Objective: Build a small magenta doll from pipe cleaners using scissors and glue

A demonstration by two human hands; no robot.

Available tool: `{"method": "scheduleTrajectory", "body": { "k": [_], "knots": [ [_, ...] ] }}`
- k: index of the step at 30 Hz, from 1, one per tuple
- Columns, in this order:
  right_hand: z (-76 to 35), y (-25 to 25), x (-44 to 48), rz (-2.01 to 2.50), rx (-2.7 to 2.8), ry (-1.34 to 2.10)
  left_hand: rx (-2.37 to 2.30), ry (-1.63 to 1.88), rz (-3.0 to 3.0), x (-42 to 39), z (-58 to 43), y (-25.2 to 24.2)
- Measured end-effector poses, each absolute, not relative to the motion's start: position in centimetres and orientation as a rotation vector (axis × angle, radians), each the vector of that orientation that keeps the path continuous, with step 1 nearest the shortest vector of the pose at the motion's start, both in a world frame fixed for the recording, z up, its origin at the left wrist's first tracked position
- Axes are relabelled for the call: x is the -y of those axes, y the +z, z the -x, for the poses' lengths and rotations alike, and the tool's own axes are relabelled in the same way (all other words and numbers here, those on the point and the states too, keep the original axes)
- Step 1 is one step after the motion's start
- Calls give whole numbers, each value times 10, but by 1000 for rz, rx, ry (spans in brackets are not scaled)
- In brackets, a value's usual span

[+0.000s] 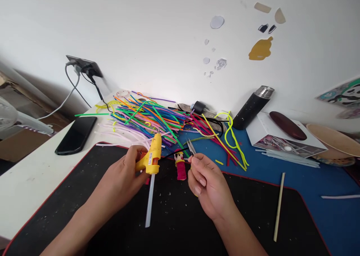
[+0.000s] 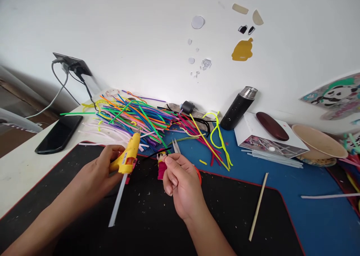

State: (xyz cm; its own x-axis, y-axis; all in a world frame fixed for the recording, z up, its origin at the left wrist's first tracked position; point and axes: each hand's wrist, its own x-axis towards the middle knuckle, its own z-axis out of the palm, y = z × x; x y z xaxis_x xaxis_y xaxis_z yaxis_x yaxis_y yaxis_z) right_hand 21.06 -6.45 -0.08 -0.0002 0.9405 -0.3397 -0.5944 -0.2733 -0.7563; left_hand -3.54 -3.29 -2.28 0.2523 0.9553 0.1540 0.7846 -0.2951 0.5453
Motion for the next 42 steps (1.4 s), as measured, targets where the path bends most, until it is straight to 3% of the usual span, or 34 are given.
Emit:
{"method": "scheduleTrajectory", "body": {
  "k": [9, 20, 24, 31, 35, 42],
  "knots": [
    [-211, 1, 66, 966, 510, 1611, -1654, 543, -2326, 51, 43, -32],
    [-206, -4, 67, 988, 513, 1639, -2108, -184, -2512, 76, 38, -15],
    [-206, -5, 67, 996, 522, 1633, -2086, -288, -2444, 74, 34, -15],
    [-207, -4, 67, 1004, 537, 1620, -1999, -248, -2449, 72, 45, -6],
    [-207, -5, 65, 1009, 537, 1620, -2037, -17, -2393, 61, 56, 5],
    [-211, -3, 63, 1001, 539, 1588, -1280, 300, -2410, 10, 21, 11]
  ]
}}
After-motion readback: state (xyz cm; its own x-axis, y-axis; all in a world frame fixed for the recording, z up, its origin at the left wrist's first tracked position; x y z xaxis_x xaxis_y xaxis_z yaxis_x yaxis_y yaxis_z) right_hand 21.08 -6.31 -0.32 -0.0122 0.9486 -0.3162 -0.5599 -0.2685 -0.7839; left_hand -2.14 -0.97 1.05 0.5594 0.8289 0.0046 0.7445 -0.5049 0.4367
